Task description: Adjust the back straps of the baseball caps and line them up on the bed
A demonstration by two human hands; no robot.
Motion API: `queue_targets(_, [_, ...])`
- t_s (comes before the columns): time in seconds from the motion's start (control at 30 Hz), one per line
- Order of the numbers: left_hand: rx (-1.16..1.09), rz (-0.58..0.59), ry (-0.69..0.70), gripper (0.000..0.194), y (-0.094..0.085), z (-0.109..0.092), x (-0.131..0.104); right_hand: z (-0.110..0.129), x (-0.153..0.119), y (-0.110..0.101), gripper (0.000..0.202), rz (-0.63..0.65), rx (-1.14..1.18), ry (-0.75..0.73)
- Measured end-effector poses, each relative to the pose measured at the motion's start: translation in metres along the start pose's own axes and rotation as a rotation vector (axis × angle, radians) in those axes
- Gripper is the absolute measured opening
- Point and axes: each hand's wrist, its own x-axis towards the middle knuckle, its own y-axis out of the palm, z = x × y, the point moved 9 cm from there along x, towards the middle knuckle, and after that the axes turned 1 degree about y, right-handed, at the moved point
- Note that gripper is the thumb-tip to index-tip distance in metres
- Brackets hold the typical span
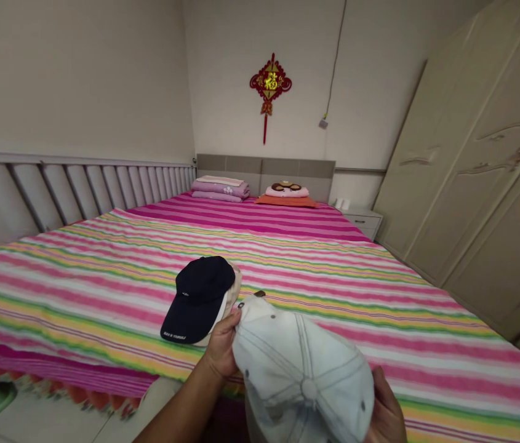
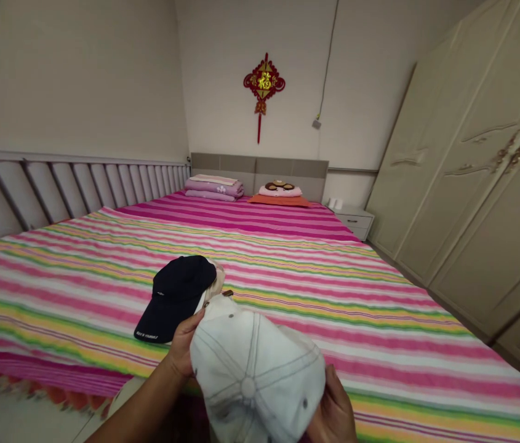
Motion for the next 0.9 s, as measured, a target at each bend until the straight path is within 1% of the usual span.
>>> queue_targets(0.07, [0.01, -0.058, -0.001, 0.023, -0.007, 0.0, -0.002, 0.0, -0.005, 0.002, 0.028, 0.038, -0.024, -0.008])
queue_targets(0.13, [0.022, -0.081, 0.015, 0.018, -0.011, -0.002, -0.003, -0.005, -0.012, 0.01, 0.026, 0.079, -0.085, 0.026])
queue_targets(0.23, [0.058, -0.04, 0.058, 0.017, -0.009, -0.005, -0.004, -0.012, -0.02, 0.024, 0.033, 0.102, -0.202, 0.075])
queue_targets(0.3, [0.078, 0.005, 0.081, 0.02, -0.006, -0.007, -0.004, -0.012, -0.023, 0.033, 0.037, 0.126, -0.254, 0.067])
queue_targets(0.37, [0.096, 0.046, 0.075, 0.023, -0.002, -0.007, -0.004, -0.012, -0.024, 0.039, 0.036, 0.167, -0.267, 0.066])
queue_targets(0.43, [0.124, 0.078, 0.046, 0.024, 0.001, -0.006, -0.004, -0.013, -0.023, 0.04, 0.036, 0.197, -0.248, 0.082])
queue_targets(0.5, [0.159, 0.092, 0.015, 0.023, 0.003, -0.004, -0.005, -0.016, -0.022, 0.038, 0.04, 0.218, -0.239, 0.124])
queue_targets(0.57, [0.201, 0.089, -0.025, 0.022, 0.004, -0.001, -0.006, -0.02, -0.022, 0.037, 0.045, 0.238, -0.252, 0.155])
queue_targets(0.63, [0.236, 0.073, -0.048, 0.021, 0.003, 0.001, -0.007, -0.02, -0.023, 0.037, 0.043, 0.233, -0.261, 0.161])
queue_targets(0.8, [0.279, 0.026, -0.026, 0.022, 0.002, -0.003, -0.009, -0.019, -0.025, 0.036, 0.041, 0.202, -0.248, 0.148])
queue_targets(0.9, [0.286, 0.02, -0.003, 0.028, 0.005, -0.007, -0.011, -0.02, -0.025, 0.032, 0.037, 0.181, -0.24, 0.143])
